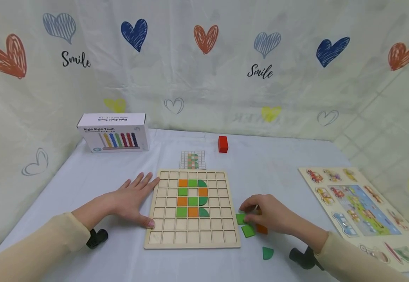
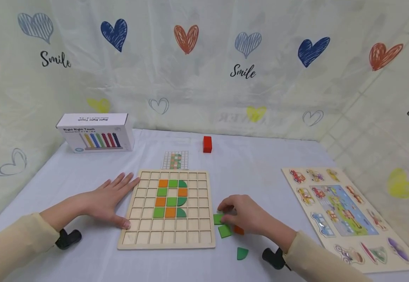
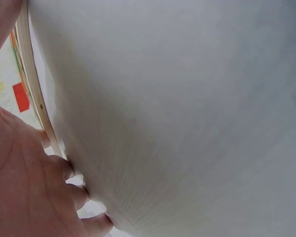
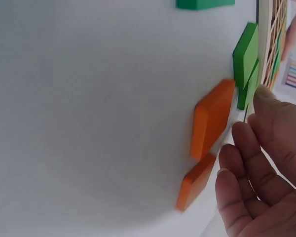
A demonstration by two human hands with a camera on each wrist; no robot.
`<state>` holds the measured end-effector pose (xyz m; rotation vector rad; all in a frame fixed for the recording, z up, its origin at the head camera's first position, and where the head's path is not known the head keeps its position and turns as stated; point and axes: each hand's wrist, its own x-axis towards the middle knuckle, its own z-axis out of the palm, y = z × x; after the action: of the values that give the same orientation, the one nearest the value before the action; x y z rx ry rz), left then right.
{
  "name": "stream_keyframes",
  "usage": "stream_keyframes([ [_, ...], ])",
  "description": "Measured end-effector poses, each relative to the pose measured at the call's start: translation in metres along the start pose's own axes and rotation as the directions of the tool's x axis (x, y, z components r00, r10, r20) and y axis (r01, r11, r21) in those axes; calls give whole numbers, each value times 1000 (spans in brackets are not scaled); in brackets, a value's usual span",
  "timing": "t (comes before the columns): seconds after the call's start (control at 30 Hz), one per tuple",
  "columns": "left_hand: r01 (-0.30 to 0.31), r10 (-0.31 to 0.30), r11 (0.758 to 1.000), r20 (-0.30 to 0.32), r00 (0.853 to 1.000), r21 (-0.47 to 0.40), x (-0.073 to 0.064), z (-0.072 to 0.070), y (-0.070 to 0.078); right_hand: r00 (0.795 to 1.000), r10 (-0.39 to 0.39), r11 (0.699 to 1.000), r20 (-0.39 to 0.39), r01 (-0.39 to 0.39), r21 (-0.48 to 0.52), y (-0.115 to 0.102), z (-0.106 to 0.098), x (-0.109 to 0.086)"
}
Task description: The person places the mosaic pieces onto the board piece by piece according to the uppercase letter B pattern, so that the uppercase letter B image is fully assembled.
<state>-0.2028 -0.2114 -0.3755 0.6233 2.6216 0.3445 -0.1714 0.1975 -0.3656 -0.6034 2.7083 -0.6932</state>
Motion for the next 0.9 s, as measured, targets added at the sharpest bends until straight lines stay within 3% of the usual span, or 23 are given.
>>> stream_keyframes([
  [0.37,4,-4,1000,8,1000,11,2,-2,-1,995,64,997,-76,-67,-39,28,-18,-14],
  [0.57,3,-3,1000,12,1000,9,2,-3,0,994,87,995,-59,-90,-49,39,-24,-20],
  [0.9,1,-1,1000,7,1000,5,1,-3,0,998,32,998,-51,-35,-53,49,-25,-20],
])
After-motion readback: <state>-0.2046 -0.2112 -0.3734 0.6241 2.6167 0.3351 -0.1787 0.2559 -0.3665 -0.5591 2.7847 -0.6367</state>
